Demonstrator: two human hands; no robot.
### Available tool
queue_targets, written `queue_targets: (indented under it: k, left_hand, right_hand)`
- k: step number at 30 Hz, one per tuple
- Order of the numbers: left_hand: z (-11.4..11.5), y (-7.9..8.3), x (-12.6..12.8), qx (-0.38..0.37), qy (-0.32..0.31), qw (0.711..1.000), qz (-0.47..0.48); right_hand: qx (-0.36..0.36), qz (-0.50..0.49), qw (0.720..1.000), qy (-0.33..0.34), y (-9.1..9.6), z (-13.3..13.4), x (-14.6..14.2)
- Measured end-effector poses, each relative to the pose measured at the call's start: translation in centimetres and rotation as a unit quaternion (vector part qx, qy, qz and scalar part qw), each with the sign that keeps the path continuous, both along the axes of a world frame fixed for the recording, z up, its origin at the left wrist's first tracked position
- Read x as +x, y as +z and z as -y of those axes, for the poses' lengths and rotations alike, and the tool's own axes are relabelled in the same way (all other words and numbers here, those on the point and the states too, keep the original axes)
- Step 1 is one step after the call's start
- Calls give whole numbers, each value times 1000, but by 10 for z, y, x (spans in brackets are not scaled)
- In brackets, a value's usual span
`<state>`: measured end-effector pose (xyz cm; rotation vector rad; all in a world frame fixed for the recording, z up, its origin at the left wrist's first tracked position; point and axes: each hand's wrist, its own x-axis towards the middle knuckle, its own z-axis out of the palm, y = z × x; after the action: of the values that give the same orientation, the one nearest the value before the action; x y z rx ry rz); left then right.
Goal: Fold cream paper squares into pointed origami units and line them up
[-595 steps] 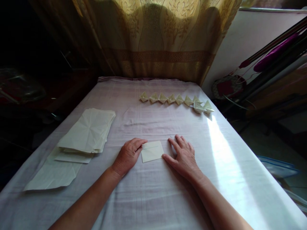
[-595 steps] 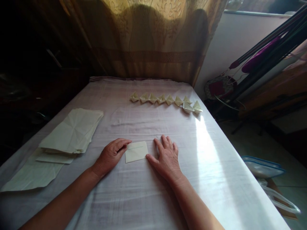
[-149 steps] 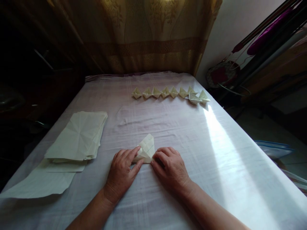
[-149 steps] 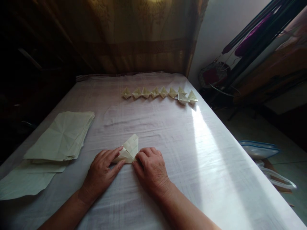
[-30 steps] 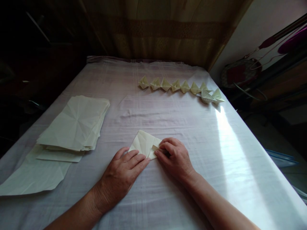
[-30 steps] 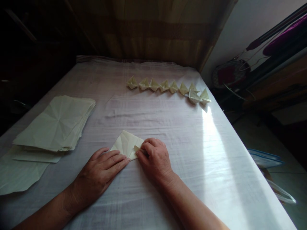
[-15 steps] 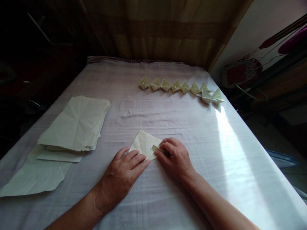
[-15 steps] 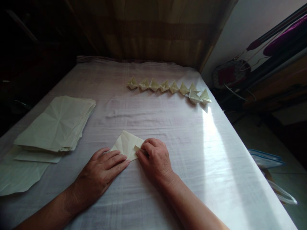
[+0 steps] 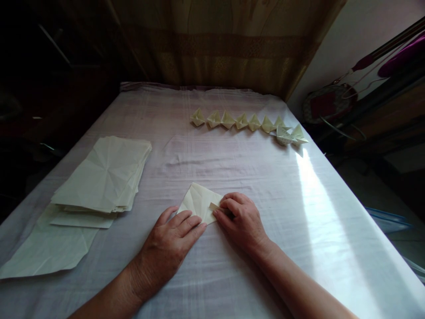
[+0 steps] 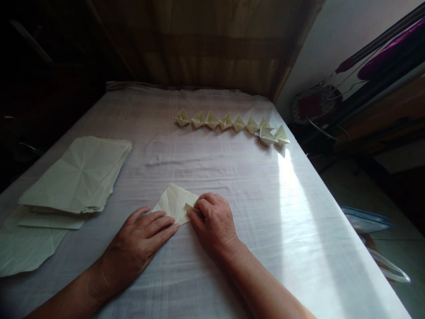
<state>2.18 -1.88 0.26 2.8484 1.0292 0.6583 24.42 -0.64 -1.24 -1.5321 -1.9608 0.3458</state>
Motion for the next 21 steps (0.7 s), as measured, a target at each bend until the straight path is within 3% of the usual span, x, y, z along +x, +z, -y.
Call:
queue_targets:
  k: [21]
  left_hand:
    - [3, -4, 2, 34, -4, 999, -36]
  right_hand:
    - [24, 37, 999, 5, 5, 4, -5]
